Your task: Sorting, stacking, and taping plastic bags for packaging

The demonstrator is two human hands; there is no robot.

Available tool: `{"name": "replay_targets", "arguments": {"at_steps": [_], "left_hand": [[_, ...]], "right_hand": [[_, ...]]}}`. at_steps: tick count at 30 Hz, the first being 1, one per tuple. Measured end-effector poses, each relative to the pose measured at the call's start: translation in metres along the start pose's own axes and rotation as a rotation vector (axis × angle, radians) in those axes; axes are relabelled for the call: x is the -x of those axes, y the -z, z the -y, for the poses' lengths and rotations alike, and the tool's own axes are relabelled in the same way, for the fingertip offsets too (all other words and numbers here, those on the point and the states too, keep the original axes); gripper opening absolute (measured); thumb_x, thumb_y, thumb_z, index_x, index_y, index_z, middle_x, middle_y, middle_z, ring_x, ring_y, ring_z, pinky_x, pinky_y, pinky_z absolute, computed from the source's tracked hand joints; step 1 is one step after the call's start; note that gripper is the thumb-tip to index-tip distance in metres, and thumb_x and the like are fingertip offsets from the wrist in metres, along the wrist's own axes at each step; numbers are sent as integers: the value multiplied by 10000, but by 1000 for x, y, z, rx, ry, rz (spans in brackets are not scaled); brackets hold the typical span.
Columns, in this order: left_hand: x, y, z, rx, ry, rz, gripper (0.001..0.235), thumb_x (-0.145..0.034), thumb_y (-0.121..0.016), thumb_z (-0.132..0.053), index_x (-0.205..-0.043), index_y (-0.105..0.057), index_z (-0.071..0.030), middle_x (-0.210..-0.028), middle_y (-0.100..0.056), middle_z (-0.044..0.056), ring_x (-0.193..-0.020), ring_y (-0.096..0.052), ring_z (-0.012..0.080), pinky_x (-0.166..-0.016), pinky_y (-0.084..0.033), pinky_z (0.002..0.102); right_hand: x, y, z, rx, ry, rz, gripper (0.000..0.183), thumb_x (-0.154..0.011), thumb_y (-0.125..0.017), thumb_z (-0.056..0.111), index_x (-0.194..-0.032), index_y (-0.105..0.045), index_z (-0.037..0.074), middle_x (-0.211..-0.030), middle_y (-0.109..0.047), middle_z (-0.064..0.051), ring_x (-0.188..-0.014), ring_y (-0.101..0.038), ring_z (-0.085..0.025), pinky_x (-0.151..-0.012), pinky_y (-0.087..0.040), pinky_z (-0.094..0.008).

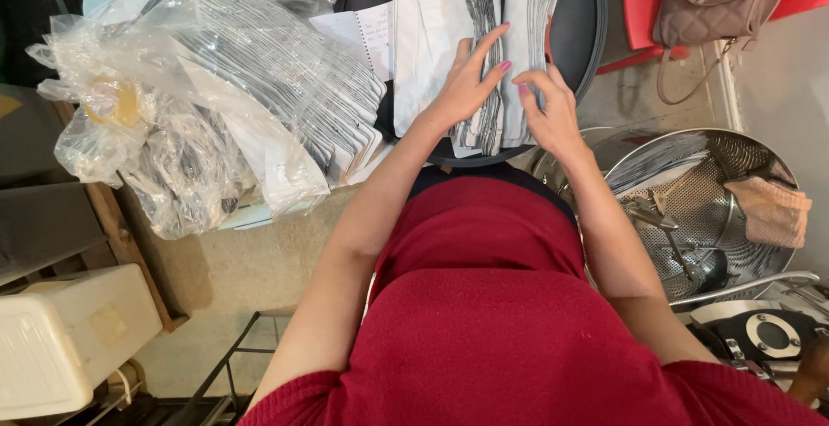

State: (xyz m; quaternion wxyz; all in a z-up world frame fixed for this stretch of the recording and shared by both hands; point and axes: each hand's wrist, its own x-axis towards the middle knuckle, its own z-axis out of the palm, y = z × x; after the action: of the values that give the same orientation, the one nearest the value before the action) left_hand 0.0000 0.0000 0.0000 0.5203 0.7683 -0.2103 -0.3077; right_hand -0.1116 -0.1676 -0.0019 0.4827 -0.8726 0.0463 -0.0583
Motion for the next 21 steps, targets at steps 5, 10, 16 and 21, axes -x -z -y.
{"name": "replay_targets", "arguments": {"at_steps": [5,10,16,21], "left_hand": [[-2,-2,3,3,5,1,525,-1065,-475,-432,-1561,-301,-415,-1387,-391,197,-1305,-561,433,-1139,-421,549],[-3,-2,5,18,1,7,526,-1071,-480,-433,-1563,-297,-407,-1447,-361,226,-1410,-466,462,-1172,-375,573],[-1,-1,6,-42,-14,18,547,-1079,-421,-514,-1585,-230,-433,-1452,-359,263,-1375,-483,510,-1160,-354,646],[8,9,0,-10,-27,-61,674,-1100,-409,-194,-1613,-13,-378,-1632,-258,326,-1441,-423,550,-1169,-265,714]], "right_hand": [[-1,-7,6,53,-46,-83,252,-956,-784,302,-1084,-652,130,-1024,-566,-66,-948,-583,-242,-903,-436,-351],[-2,-4,11,17,-45,-85,256,-929,-812,250,-1082,-657,115,-1042,-590,-70,-952,-601,-233,-918,-447,-355],[-1,0,14,0,78,-70,276,-912,-550,16,-1181,-611,10,-1176,-633,-154,-1097,-616,-314,-987,-454,-419],[-14,7,26,-17,-320,-76,888,-904,-534,153,-1642,-39,177,-989,-673,-85,-474,-376,-190,-650,-425,-367]]}}
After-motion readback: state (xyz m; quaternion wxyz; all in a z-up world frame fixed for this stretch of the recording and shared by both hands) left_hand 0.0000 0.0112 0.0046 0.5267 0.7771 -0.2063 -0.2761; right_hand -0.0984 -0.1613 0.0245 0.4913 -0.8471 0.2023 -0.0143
